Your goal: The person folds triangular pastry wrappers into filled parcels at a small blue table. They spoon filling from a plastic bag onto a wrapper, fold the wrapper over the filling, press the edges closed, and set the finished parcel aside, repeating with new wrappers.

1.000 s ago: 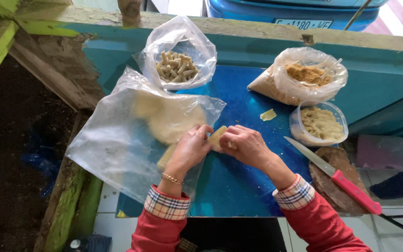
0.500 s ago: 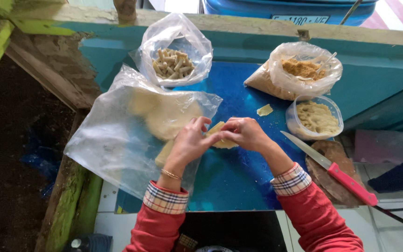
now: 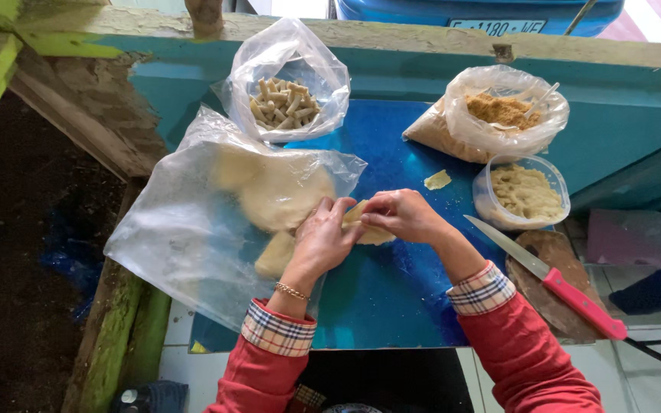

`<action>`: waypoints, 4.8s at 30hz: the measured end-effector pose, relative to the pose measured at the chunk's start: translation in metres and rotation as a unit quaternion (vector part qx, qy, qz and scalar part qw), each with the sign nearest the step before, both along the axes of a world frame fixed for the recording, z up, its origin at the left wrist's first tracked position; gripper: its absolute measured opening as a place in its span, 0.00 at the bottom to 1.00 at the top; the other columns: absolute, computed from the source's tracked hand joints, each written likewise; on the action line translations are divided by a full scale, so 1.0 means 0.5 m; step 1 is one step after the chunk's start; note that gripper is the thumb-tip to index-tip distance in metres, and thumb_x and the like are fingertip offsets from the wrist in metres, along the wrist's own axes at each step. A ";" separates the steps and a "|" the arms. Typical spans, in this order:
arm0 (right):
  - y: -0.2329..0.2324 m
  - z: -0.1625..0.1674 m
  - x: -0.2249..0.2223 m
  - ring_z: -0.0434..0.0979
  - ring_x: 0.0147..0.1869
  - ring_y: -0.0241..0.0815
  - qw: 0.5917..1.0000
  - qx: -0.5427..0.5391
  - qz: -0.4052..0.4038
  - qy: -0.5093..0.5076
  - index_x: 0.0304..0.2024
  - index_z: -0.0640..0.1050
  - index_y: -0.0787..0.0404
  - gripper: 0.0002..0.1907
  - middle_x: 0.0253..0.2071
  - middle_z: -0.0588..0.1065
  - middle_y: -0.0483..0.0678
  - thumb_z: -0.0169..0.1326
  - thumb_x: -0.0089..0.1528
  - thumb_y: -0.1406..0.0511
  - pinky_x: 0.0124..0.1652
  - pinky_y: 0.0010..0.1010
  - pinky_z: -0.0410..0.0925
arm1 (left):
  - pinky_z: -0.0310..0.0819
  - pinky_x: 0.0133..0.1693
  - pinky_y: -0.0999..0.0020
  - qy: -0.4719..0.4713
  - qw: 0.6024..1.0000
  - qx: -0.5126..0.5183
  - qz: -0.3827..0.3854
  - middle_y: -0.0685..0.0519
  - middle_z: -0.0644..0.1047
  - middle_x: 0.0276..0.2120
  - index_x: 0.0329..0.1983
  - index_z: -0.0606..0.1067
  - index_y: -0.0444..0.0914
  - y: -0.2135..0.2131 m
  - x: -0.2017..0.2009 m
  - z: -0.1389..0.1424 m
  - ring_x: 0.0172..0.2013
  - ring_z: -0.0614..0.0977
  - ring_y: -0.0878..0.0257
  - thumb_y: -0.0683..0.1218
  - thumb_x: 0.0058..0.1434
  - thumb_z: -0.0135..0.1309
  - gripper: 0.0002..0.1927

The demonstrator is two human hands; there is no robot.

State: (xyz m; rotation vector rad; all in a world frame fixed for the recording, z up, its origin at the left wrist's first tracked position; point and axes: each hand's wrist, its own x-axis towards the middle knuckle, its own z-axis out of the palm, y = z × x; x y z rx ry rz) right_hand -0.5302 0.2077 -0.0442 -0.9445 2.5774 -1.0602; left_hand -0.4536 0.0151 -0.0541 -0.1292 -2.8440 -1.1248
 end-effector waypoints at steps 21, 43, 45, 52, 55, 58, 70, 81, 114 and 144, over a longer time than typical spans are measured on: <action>0.070 -0.143 -0.079 0.80 0.41 0.39 0.861 -0.312 -0.192 -0.353 0.46 0.79 0.59 0.10 0.40 0.80 0.46 0.53 0.68 0.60 0.39 0.32 0.73 | 0.71 0.54 0.52 0.008 1.000 0.013 -0.007 0.45 0.75 0.50 0.63 0.69 0.45 -0.008 0.009 -0.018 0.55 0.76 0.46 0.48 0.54 0.59 0.32; 0.171 -0.005 0.418 0.80 0.43 0.50 0.947 0.013 -0.103 0.304 0.41 0.81 0.57 0.10 0.39 0.79 0.47 0.60 0.57 0.69 0.41 0.37 0.72 | 0.75 0.42 0.52 0.164 0.986 0.002 -0.029 0.43 0.78 0.44 0.53 0.74 0.40 0.047 0.174 0.105 0.42 0.81 0.42 0.44 0.62 0.56 0.16; 0.171 0.004 0.442 0.80 0.44 0.50 0.942 0.033 -0.094 0.322 0.43 0.81 0.59 0.12 0.42 0.79 0.47 0.60 0.56 0.70 0.41 0.38 0.72 | 0.76 0.42 0.54 0.205 0.976 0.054 -0.058 0.45 0.79 0.42 0.50 0.75 0.41 0.088 0.233 0.108 0.42 0.81 0.44 0.41 0.62 0.55 0.13; 0.173 0.004 0.439 0.81 0.47 0.48 0.953 -0.019 -0.108 0.283 0.42 0.82 0.59 0.10 0.44 0.80 0.47 0.61 0.57 0.68 0.45 0.36 0.74 | 0.68 0.53 0.52 0.255 0.957 -0.038 -0.131 0.50 0.77 0.44 0.45 0.75 0.38 0.181 0.322 0.022 0.48 0.78 0.53 0.42 0.57 0.58 0.12; 0.224 0.033 0.396 0.81 0.50 0.50 0.953 -0.053 -0.117 0.275 0.42 0.82 0.58 0.11 0.45 0.80 0.49 0.61 0.56 0.67 0.48 0.36 0.74 | 0.64 0.58 0.46 0.262 0.955 -0.049 -0.134 0.52 0.77 0.44 0.44 0.75 0.39 0.167 0.320 -0.012 0.49 0.78 0.55 0.43 0.57 0.59 0.12; 0.327 0.068 0.305 0.75 0.59 0.53 0.881 0.080 -0.252 0.392 0.48 0.82 0.57 0.14 0.51 0.80 0.49 0.59 0.59 0.68 0.58 0.44 0.68 | 0.65 0.57 0.47 0.261 0.955 -0.057 -0.127 0.53 0.77 0.46 0.45 0.76 0.39 0.147 0.325 -0.031 0.50 0.79 0.56 0.43 0.58 0.59 0.12; 0.450 0.003 0.147 0.66 0.73 0.44 0.797 0.316 -0.307 0.413 0.36 0.83 0.47 0.08 0.64 0.75 0.41 0.54 0.64 0.67 0.72 0.58 0.50 | 0.67 0.56 0.50 0.258 0.959 -0.041 -0.108 0.54 0.78 0.46 0.44 0.76 0.39 0.127 0.321 -0.027 0.49 0.79 0.56 0.43 0.60 0.58 0.09; 0.361 0.108 0.255 0.68 0.69 0.47 0.908 0.049 -0.236 0.342 0.44 0.83 0.50 0.23 0.62 0.73 0.46 0.46 0.54 0.75 0.67 0.54 0.61 | 0.68 0.56 0.51 0.252 0.960 -0.027 -0.118 0.52 0.77 0.46 0.45 0.77 0.39 0.139 0.325 -0.020 0.50 0.78 0.54 0.42 0.58 0.59 0.12; 0.300 0.017 0.252 0.59 0.75 0.58 0.800 0.286 -0.316 0.421 0.53 0.81 0.56 0.22 0.70 0.67 0.54 0.57 0.55 0.65 0.64 0.73 0.53 | 0.69 0.53 0.53 0.259 0.956 -0.021 -0.137 0.50 0.76 0.48 0.47 0.77 0.38 0.096 0.299 -0.019 0.50 0.78 0.53 0.41 0.58 0.58 0.13; 0.385 0.130 -0.250 0.81 0.32 0.29 0.891 -0.130 -0.415 0.133 0.38 0.85 0.59 0.09 0.28 0.81 0.43 0.53 0.66 0.67 0.33 0.25 0.73 | 0.69 0.51 0.55 0.248 0.958 -0.002 -0.144 0.50 0.75 0.44 0.43 0.77 0.39 0.114 0.261 -0.026 0.47 0.78 0.51 0.43 0.58 0.60 0.11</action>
